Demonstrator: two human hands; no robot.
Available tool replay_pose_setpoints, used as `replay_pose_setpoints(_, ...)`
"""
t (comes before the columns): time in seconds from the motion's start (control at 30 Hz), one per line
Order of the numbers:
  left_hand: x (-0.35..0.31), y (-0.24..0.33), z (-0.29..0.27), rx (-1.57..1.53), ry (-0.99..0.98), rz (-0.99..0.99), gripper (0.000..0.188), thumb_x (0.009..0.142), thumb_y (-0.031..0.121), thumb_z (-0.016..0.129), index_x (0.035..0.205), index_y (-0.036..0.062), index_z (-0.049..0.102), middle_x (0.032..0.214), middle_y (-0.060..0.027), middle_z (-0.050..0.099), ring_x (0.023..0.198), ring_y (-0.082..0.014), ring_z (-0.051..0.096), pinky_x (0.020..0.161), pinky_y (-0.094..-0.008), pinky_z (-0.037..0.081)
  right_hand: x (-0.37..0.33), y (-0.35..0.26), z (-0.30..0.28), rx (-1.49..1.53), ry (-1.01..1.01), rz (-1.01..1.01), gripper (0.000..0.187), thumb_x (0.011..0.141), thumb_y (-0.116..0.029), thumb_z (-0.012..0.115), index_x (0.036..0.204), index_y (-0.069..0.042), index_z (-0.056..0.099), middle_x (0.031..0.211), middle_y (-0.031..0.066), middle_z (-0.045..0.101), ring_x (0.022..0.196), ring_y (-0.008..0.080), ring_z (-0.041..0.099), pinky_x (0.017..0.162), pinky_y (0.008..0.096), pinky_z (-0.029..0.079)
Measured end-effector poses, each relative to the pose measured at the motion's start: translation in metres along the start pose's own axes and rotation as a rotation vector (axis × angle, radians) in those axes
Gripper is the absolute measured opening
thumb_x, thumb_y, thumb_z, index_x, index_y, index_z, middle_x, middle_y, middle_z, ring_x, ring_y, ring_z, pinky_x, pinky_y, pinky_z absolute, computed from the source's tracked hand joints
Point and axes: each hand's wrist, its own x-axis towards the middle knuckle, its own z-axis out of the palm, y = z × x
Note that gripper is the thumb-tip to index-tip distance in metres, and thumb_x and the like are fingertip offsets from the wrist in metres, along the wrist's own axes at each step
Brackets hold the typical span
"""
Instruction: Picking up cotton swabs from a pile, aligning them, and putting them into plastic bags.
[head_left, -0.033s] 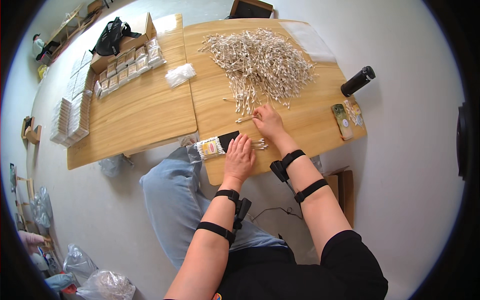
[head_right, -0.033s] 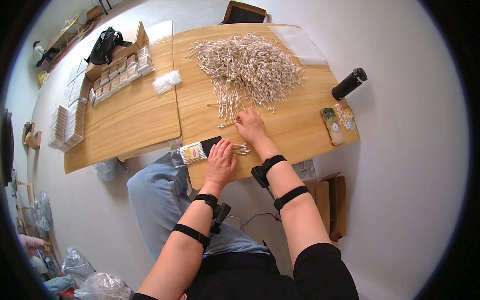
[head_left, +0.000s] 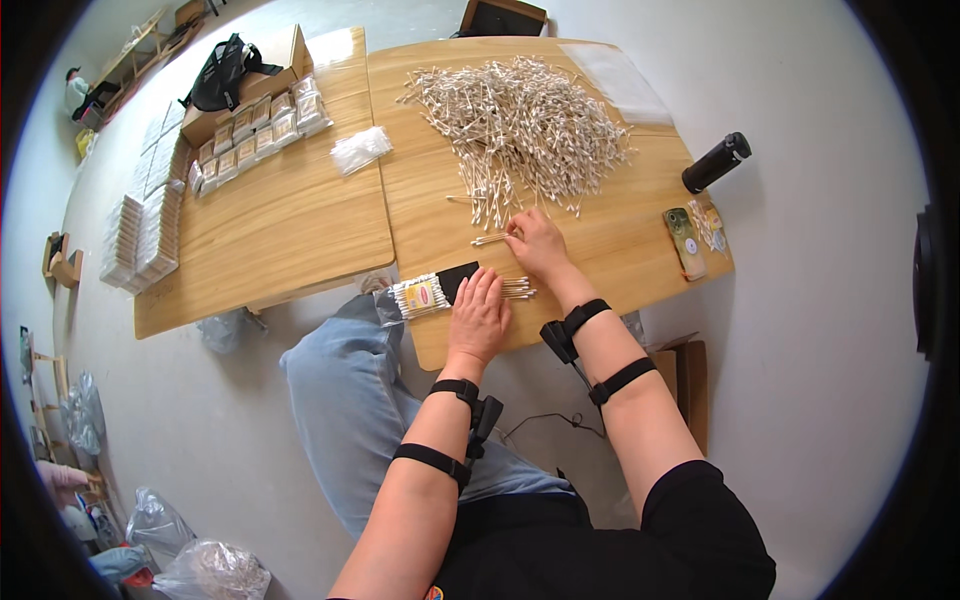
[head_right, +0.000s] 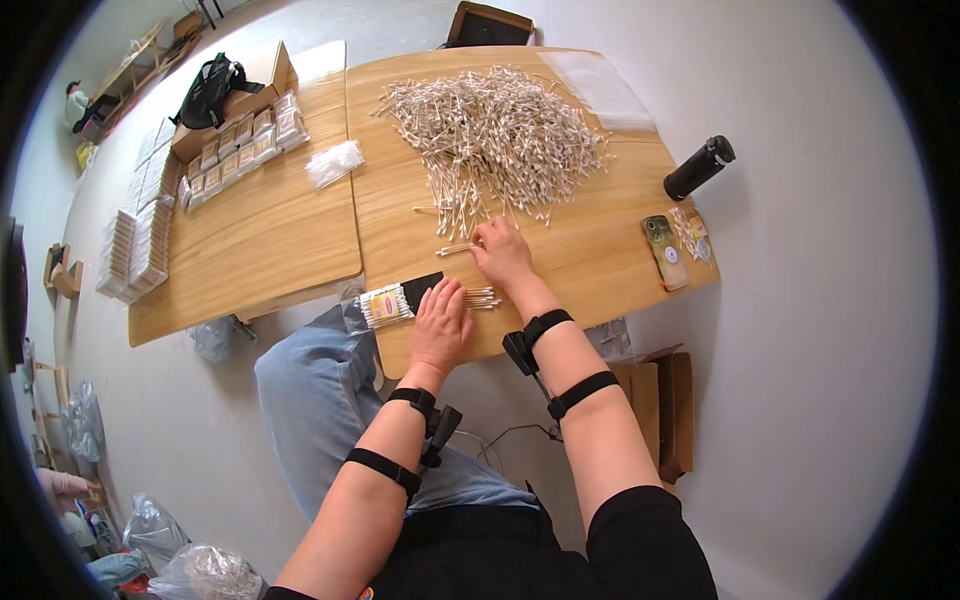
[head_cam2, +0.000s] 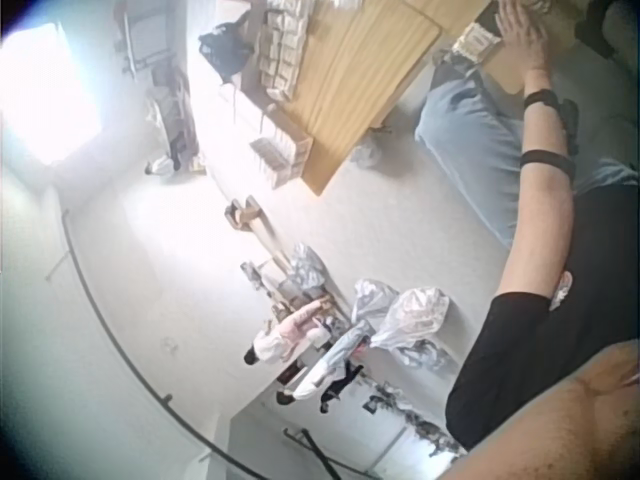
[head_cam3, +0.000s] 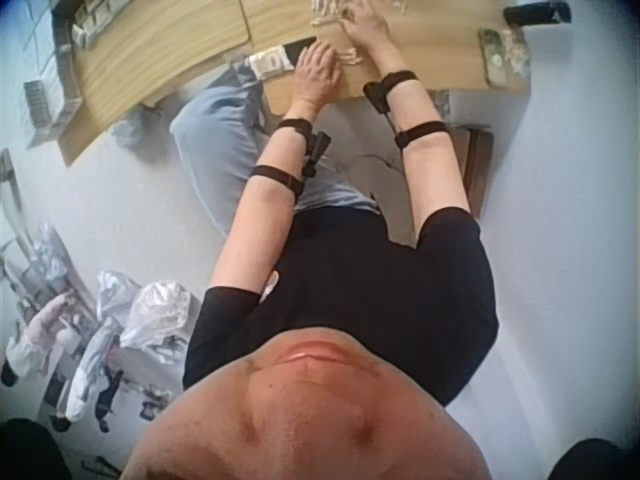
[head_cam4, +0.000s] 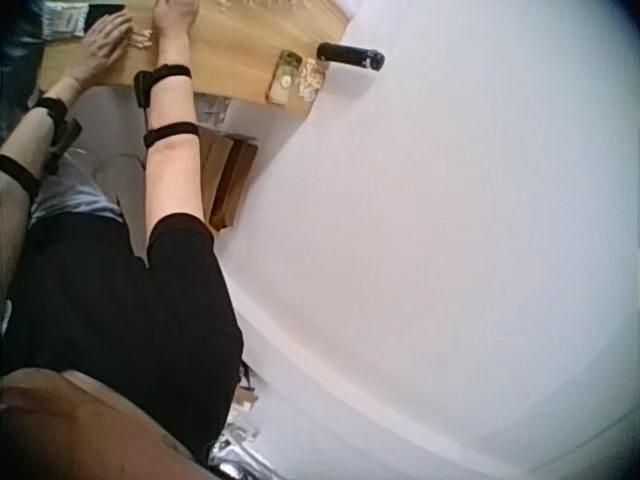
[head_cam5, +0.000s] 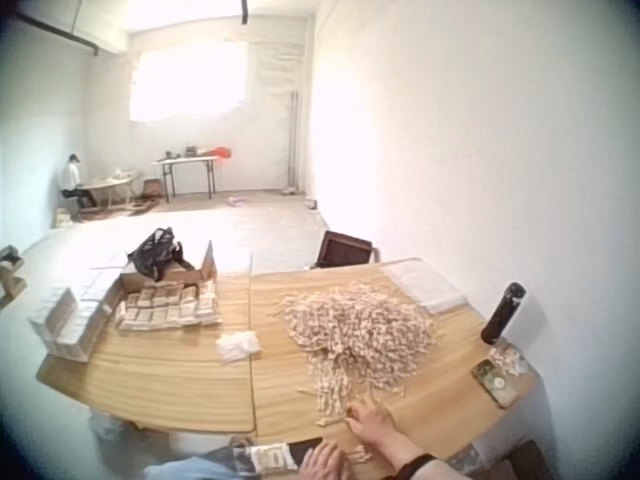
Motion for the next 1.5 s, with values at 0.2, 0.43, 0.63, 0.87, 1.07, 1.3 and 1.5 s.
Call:
replay_pose_setpoints(0.2, 0.000, -0.002, 0.002, -0.028, 0.047, -0.038, 0.043, 0.087, 0.016, 0.060, 0.127, 0.0037, 0.053, 0.138, -0.0139, 0.051, 0.134, -0.0309, 0.044, 0.114, -0.0464, 0.032, -0.013, 0.007, -0.004, -0.015, -0.006, -0.086, 0.011, 0.077, -0.017, 0.074, 0.084, -0.012, 0.067, 0.093, 0.0105, 0.059, 0.089, 0.0316, 0.061, 0.078, 0.0422, 0.051)
replay_pose_setpoints(0.43, 0.000, -0.001, 0.004, 0.032, 0.061, -0.059, 0.048, 0.088, 0.018, 0.059, 0.133, 0.0055, 0.051, 0.142, -0.0144, 0.049, 0.136, -0.0306, 0.042, 0.115, -0.0470, 0.031, -0.049, 0.005, -0.020, 0.026, -0.141, 0.062, 0.011, 0.077, -0.017, 0.073, 0.084, -0.011, 0.067, 0.087, 0.0104, 0.059, 0.081, 0.0307, 0.062, 0.073, 0.0419, 0.051)
replay_pose_setpoints(0.63, 0.000, -0.002, 0.004, 0.094, -0.063, -0.045, 0.056, 0.090, 0.025, 0.058, 0.143, 0.0090, 0.045, 0.151, -0.0121, 0.040, 0.143, -0.0280, 0.034, 0.118, -0.0469, 0.024, -0.056, 0.000, -0.026, 0.057, -0.213, 0.051, 0.010, 0.078, -0.018, 0.072, 0.084, -0.011, 0.068, 0.087, 0.0103, 0.061, 0.082, 0.0295, 0.063, 0.074, 0.0410, 0.052)
replay_pose_setpoints(0.87, 0.004, 0.007, -0.001, 0.143, -0.160, -0.051, 0.057, 0.095, 0.034, 0.054, 0.146, 0.0098, 0.043, 0.154, -0.0107, 0.037, 0.144, -0.0261, 0.032, 0.119, -0.0470, 0.021, -0.011, 0.042, -0.021, -0.055, 0.104, 0.284, 0.022, 0.082, -0.025, 0.071, 0.096, -0.009, 0.064, 0.099, 0.0123, 0.064, 0.091, 0.0324, 0.064, 0.078, 0.0431, 0.052)
replay_pose_setpoints(1.07, 0.002, 0.001, -0.003, 0.141, -0.175, -0.041, 0.054, 0.098, 0.036, 0.048, 0.143, 0.0058, 0.046, 0.152, -0.0113, 0.041, 0.144, -0.0232, 0.033, 0.119, -0.0435, 0.022, 0.030, 0.030, -0.010, -0.214, 0.097, 0.337, 0.032, 0.084, -0.032, 0.068, 0.101, -0.007, 0.058, 0.104, 0.0161, 0.063, 0.097, 0.0364, 0.062, 0.083, 0.0468, 0.051)
replay_pose_setpoints(1.3, 0.001, 0.005, -0.001, 0.197, -0.191, 0.005, 0.055, 0.098, 0.035, 0.046, 0.144, 0.0041, 0.044, 0.154, -0.0119, 0.039, 0.144, -0.0230, 0.032, 0.120, -0.0418, 0.022, 0.029, 0.039, -0.005, -0.261, 0.091, 0.367, 0.016, 0.085, -0.021, 0.061, 0.094, -0.008, 0.062, 0.103, 0.0151, 0.062, 0.094, 0.0366, 0.063, 0.080, 0.0474, 0.052)
replay_pose_setpoints(1.5, 0.003, 0.004, -0.001, 0.209, -0.170, 0.016, 0.057, 0.097, 0.034, 0.049, 0.144, 0.0019, 0.043, 0.153, -0.0136, 0.038, 0.145, -0.0256, 0.032, 0.120, -0.0441, 0.020, -0.014, 0.049, -0.015, -0.182, 0.073, 0.240, 0.012, 0.083, -0.019, 0.065, 0.085, -0.008, 0.063, 0.095, 0.0141, 0.063, 0.089, 0.0348, 0.063, 0.076, 0.0466, 0.052)
